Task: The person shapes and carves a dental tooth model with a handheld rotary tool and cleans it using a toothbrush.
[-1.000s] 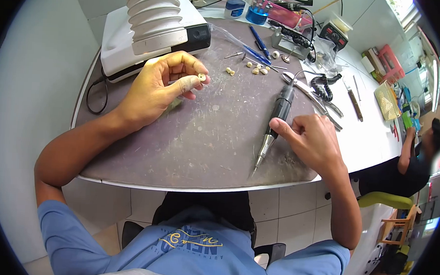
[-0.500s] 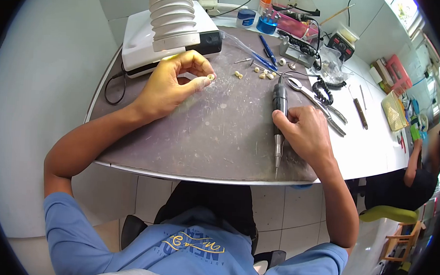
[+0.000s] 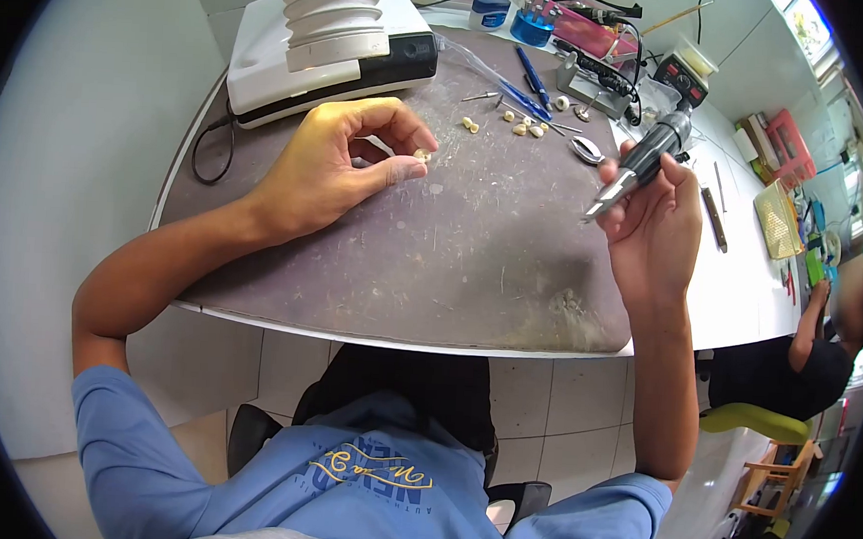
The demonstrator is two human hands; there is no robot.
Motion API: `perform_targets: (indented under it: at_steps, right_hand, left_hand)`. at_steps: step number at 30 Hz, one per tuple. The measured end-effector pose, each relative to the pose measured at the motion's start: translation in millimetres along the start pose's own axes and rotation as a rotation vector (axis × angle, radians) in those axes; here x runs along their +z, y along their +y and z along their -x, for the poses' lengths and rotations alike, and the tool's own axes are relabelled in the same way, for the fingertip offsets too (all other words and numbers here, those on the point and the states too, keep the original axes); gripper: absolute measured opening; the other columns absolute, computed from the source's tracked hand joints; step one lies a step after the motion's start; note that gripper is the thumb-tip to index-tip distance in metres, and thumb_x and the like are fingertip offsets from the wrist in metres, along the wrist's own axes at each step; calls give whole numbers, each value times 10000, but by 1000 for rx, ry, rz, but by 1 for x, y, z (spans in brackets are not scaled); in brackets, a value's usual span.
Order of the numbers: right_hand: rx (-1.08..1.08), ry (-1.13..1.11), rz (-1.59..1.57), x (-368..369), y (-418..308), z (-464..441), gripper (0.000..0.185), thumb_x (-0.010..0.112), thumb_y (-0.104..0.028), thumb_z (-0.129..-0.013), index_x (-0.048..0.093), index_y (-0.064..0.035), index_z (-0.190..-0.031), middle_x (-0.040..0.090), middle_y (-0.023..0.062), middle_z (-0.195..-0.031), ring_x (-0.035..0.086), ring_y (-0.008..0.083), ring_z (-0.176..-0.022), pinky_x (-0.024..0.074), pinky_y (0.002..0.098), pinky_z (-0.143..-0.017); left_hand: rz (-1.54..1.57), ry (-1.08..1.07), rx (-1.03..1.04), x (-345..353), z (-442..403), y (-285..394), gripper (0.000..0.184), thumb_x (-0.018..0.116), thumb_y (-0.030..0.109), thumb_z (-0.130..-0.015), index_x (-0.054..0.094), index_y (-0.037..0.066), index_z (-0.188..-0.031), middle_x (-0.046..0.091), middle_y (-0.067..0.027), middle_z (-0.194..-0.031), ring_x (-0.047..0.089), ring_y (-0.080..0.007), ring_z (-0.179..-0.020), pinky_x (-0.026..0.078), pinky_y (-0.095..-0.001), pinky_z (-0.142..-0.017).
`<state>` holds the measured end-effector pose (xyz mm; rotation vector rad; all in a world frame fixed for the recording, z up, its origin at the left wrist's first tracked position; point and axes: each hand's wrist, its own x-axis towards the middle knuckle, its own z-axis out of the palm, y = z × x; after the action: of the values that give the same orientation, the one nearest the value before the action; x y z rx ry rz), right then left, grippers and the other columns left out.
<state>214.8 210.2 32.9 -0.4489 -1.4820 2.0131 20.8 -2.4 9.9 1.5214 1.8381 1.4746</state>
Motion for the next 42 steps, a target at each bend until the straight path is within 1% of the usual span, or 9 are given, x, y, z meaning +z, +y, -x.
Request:
perform_targets:
  at_steps: [3,10,14,15,18,23,30,40,42]
  right_hand:
    - [19,26,-230,1,3,-12,189,569,-165,-930,535,-24,-1050,468,1,-685,334,39,-484,281,200,-430]
    - [57,-293,-513,14,5,-35,222,482,-207,-966,526,11,-975,383,-7,-650,289,57,-458,256,225,-415]
    - [45,-386,-355,29,6,-45,402,508,-390,-975,559,-1,-892,392,0,-632,335,60,-472,292,208,-432]
    - [80,-546,-381,34,7,-49,476,518,-448,-964,583,21,-1009,441,11,-646,381,59,-495,319,191,-452]
    - [3,-333,-236,54,12,-54,493,524,-404,-971,564,47,-1165,514,25,-700,417,64,-509,335,189,-456]
    - [-56,-409,-43,49,22,-62,551,404,-351,-941,496,61,-1295,660,126,-974,635,141,-779,470,213,-654]
    - [-277,-516,359,43,38,-63,532,506,-385,-924,528,62,-1211,645,197,-1007,664,226,-855,509,286,-708]
    - [-429,-559,382,73,49,-71,201,664,-42,-847,501,-9,-961,542,95,-829,612,166,-743,492,278,-695]
    - [-641,-677,559,67,49,-74,201,656,-13,-807,511,12,-944,563,103,-799,614,183,-726,481,265,-677]
  left_hand:
    - [-20,-17,17,0,-1,0,130,682,63,-844,649,21,-963,636,-8,-884,587,-67,-813,499,-234,-722]
    - [-75,14,58,-2,-4,-8,114,675,38,-839,645,22,-948,623,-10,-859,567,-69,-772,492,-224,-706]
    - [0,39,-36,-3,-4,-3,109,662,52,-855,651,15,-958,637,-14,-888,581,-58,-792,484,-208,-697]
    - [-5,44,-38,-3,-3,-2,109,662,52,-855,651,15,-958,637,-14,-888,581,-58,-792,484,-208,-697]
    - [11,27,-80,-3,-4,-5,130,654,70,-870,660,11,-986,651,-19,-927,590,-52,-822,489,-209,-702]
    - [253,51,-218,-11,-8,-12,186,644,96,-890,658,-15,-1039,660,-38,-984,609,-62,-831,518,-226,-762]
    - [548,-12,-346,-13,-6,-14,241,576,129,-955,609,-17,-1144,656,-51,-1007,611,-89,-921,518,-247,-844]
    - [659,75,-384,-14,-5,-12,309,607,138,-940,565,-11,-1207,671,-94,-983,634,-103,-836,545,-240,-776]
    - [623,60,-407,-15,-6,-12,322,605,141,-942,559,-10,-1223,669,-87,-989,630,-100,-846,541,-240,-788]
